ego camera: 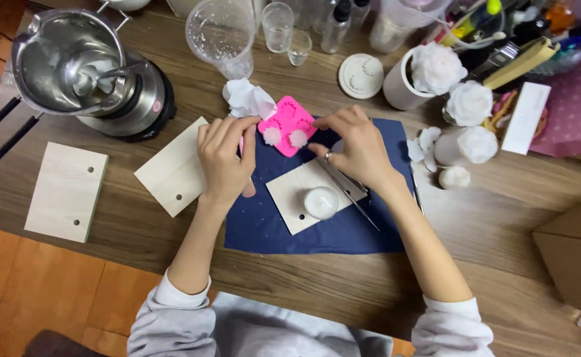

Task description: Preparing a wax base by scooping solid wax into a melting pot, stirring it, and transferring it to a small container.

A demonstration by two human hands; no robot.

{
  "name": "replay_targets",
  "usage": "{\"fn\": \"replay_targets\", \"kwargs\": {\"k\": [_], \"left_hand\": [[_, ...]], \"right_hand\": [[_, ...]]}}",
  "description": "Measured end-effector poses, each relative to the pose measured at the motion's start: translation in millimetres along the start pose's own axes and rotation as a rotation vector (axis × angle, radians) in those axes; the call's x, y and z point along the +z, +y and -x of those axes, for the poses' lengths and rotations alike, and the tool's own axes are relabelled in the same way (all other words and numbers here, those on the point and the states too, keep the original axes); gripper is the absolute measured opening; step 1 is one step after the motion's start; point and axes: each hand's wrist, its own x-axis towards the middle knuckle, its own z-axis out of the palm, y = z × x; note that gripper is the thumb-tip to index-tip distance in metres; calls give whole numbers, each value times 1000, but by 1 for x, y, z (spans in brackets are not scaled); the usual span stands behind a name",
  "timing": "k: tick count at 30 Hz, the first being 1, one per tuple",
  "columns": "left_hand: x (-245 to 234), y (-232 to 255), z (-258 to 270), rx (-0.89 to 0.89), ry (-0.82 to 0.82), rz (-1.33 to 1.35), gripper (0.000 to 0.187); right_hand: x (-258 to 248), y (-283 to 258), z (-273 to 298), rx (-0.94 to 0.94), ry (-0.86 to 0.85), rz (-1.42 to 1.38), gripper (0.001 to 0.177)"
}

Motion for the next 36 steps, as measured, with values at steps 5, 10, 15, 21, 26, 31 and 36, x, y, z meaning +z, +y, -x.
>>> {"fn": "replay_targets", "kwargs": {"k": [5,10,15,21,26,31,36], "left_hand": [[9,-5,5,28,7,-33,8],[10,-4,6,29,-5,-40,11],[13,-6,7,64,-9,-25,11],[18,-7,13,75,-42,-28,9],[18,0,12,118,-61,-35,9],[19,1,13,124,-79,-10,9],[16,12,16,102,-107,83,11]], "right_hand": [[19,3,-6,-69,-36,114,46],[29,7,-11,-61,-62,163,45],[30,7,-12,-53,-73,136,41],[33,11,-10,-49,-56,89,37],[36,13,-9,-87,-34,65,34],[28,14,-6,-131,-4,124,33],[-10,-4,8,-158,70,11,31]]}}
